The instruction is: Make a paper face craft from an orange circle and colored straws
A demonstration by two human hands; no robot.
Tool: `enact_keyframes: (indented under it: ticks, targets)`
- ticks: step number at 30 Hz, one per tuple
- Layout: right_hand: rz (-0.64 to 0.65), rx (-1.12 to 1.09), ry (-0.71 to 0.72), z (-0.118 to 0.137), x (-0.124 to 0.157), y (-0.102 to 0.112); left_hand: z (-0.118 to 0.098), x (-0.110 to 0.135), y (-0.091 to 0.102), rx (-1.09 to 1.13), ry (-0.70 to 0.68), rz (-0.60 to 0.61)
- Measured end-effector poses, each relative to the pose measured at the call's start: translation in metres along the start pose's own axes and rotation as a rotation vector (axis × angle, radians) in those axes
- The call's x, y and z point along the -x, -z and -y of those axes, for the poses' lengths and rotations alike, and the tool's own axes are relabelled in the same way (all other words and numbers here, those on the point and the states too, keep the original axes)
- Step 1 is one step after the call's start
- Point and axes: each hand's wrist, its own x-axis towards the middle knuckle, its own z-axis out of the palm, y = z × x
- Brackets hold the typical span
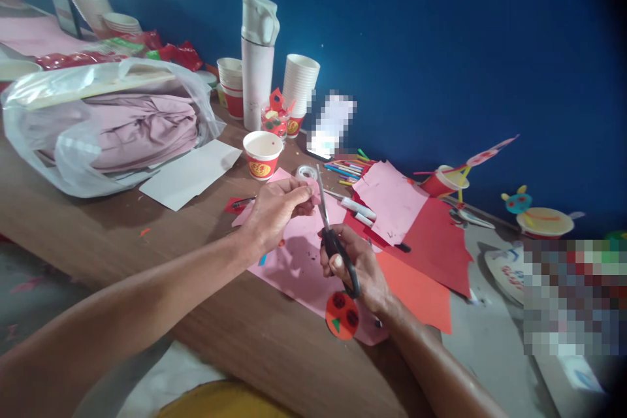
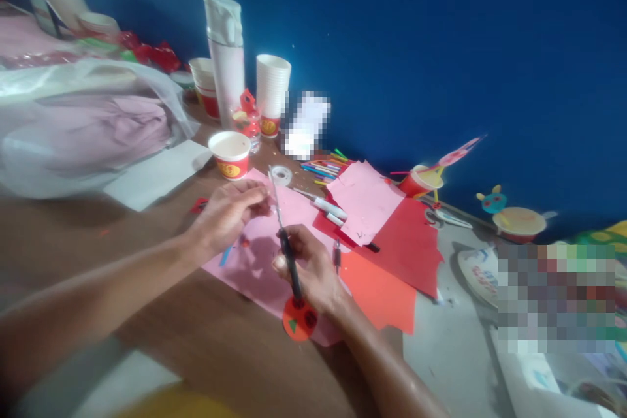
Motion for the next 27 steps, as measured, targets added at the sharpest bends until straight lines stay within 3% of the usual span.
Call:
enact_keyframes:
  ticks: [27]
  targets:
    - [-0.075,-0.102,-0.074,0.0072,0.0011,-0.0071,0.0001,-0.0014,0.0012,0.035,0.015,0.018]
